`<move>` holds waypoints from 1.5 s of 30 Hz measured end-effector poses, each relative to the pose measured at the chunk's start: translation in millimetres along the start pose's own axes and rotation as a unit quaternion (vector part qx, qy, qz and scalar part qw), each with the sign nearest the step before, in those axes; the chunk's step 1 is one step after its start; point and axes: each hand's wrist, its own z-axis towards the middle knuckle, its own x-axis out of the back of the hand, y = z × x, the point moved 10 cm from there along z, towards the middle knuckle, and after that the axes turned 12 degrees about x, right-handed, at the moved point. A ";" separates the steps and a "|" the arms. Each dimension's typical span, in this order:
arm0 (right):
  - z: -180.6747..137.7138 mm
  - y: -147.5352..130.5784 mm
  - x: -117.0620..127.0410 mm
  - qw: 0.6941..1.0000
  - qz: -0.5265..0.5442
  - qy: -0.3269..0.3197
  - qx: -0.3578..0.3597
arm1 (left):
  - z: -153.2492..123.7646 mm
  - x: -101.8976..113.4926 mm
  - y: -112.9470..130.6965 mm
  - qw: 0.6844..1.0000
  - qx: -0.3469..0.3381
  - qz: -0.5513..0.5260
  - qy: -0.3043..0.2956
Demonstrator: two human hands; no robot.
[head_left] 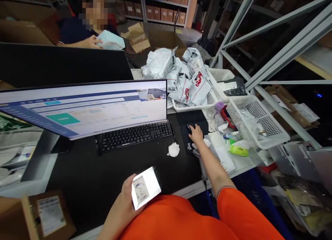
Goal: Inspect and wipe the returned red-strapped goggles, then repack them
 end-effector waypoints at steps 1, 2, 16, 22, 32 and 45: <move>1.3 0.5 1.7 1.000 0.002 0.002 -0.001 | 0.2 -0.8 -0.9 1.000 0.001 0.004 -0.004; 1.9 2.6 4.8 1.000 0.002 0.006 -0.004 | 0.4 -1.0 -1.5 1.000 0.003 0.006 -0.006; -6.8 139.1 22.0 0.979 -0.071 -0.191 -0.005 | 1.1 6.4 1.6 0.999 -0.011 0.046 0.026; 6.0 152.8 10.4 0.964 -0.102 -0.247 0.001 | -4.3 12.3 12.7 0.996 -0.028 0.073 0.037; 14.6 159.2 -2.0 0.945 -0.143 -0.291 0.035 | -9.1 14.0 20.2 0.998 -0.030 0.027 0.047; 5.6 133.1 15.9 0.961 -0.136 -0.213 0.115 | -14.5 16.3 22.8 0.995 -0.046 -0.021 0.081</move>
